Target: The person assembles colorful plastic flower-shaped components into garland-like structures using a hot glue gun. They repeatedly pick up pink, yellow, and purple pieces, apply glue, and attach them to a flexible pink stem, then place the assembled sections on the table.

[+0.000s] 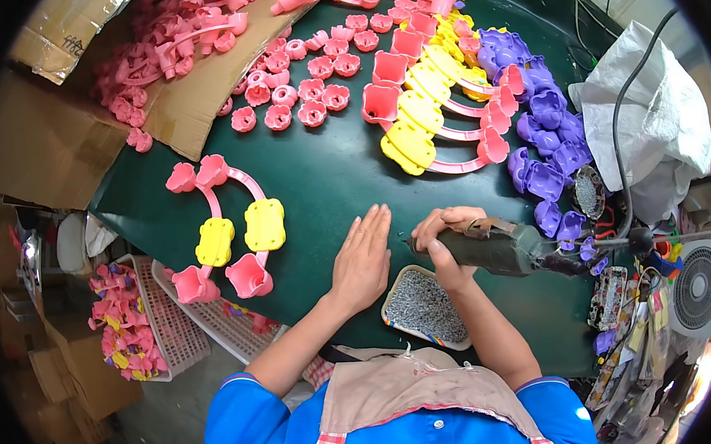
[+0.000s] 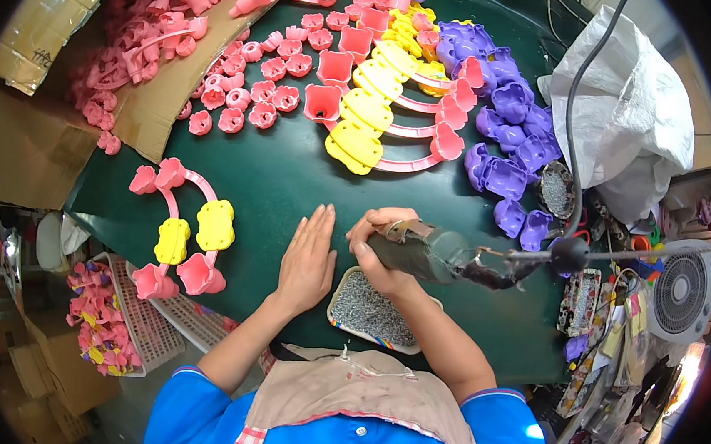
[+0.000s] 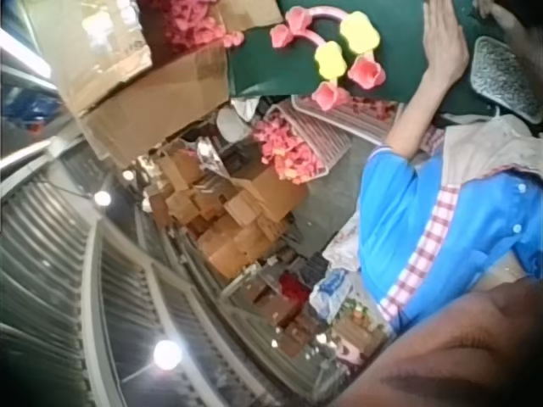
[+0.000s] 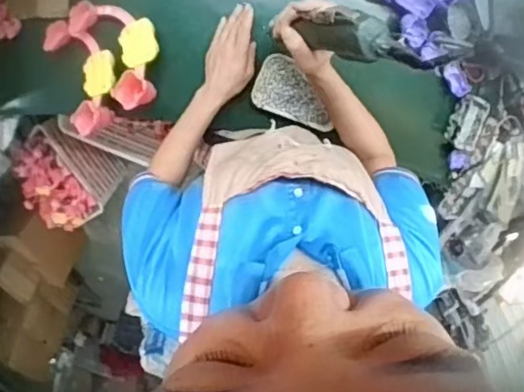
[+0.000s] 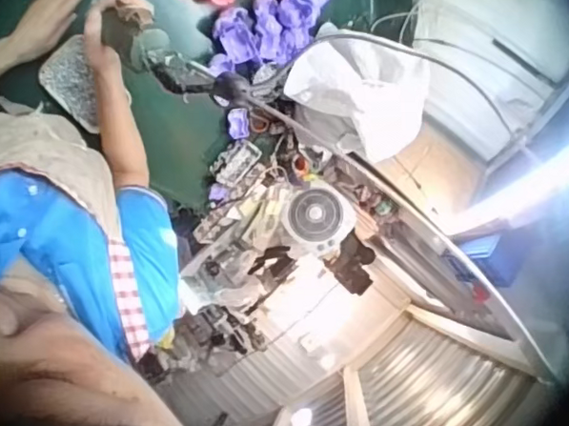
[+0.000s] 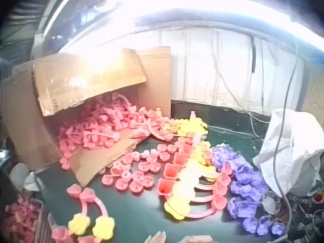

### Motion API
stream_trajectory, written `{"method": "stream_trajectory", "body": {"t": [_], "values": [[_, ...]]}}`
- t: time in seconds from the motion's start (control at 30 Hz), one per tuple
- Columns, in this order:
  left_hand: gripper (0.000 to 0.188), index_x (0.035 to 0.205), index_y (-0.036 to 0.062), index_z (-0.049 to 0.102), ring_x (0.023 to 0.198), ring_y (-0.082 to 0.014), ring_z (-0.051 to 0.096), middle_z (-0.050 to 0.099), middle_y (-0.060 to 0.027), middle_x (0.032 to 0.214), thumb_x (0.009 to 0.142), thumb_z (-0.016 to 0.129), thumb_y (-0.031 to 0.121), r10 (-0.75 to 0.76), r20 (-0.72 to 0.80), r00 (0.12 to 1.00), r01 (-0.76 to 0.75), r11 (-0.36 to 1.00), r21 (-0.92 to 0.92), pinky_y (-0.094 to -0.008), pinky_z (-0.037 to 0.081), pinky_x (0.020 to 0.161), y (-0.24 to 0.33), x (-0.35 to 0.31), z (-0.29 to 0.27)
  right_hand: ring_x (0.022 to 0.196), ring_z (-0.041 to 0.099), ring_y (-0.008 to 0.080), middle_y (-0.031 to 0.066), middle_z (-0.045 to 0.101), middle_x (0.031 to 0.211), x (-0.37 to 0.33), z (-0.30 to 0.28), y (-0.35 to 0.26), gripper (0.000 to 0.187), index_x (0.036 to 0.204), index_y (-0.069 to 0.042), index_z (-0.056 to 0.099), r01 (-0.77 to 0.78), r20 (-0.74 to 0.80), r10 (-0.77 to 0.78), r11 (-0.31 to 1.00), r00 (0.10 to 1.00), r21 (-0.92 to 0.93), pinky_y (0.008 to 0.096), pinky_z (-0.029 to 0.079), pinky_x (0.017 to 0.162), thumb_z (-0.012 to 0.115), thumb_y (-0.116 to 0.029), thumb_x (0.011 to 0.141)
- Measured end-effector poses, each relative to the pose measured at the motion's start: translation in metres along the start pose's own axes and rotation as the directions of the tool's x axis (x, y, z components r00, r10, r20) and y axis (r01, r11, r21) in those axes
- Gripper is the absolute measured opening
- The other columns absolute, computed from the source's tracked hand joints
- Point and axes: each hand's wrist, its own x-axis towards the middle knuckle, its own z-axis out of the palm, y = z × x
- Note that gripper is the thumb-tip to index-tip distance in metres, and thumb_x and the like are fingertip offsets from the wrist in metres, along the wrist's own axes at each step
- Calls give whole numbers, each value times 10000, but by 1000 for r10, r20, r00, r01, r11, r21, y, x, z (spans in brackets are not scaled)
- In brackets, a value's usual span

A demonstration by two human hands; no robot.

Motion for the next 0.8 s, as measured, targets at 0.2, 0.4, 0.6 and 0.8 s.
{"method": "stream_trajectory", "body": {"t": [0.2, 0.4, 0.6, 0.8], "values": [[651, 1478, -41, 432, 1353, -418, 511, 551, -228, 1441, 873, 671, -14, -117, -188, 975, 53, 948, -312, -466, 406, 1147, -4, -8, -4, 648, 590, 205, 95, 582, 749, 15, 1, 6, 415, 1242, -43, 428, -70, -51, 67, 996, 996, -49, 405, 568, 697, 633, -23, 882], [363, 1146, 22, 692, 1012, -302, 595, 635, -112, 1082, 792, 771, 27, -127, -278, 952, 79, 981, -175, -406, 471, 882, -15, -3, -14, 649, 591, 203, 99, 587, 755, 16, 11, 12, 415, 1240, -47, 427, -22, -13, 22, 999, 1000, 25, 401, 566, 696, 639, -17, 885], [316, 1064, 43, 711, 941, -262, 582, 618, -65, 983, 767, 814, 74, -105, -276, 955, 71, 989, -127, -388, 440, 802, -27, 2, -15, 646, 588, 208, 102, 583, 743, 28, 32, 22, 413, 1236, -49, 435, -48, -18, 49, 999, 999, 18, 417, 565, 686, 624, -13, 870], [260, 1007, 59, 725, 903, -245, 602, 638, -52, 925, 775, 830, 108, -73, -281, 957, 14, 979, -204, -377, 442, 798, -22, 23, -14, 631, 588, 202, 104, 588, 734, 33, 21, 6, 421, 1240, -43, 435, 14, -78, -3, 990, 997, 143, 403, 568, 675, 657, -19, 884]]}}
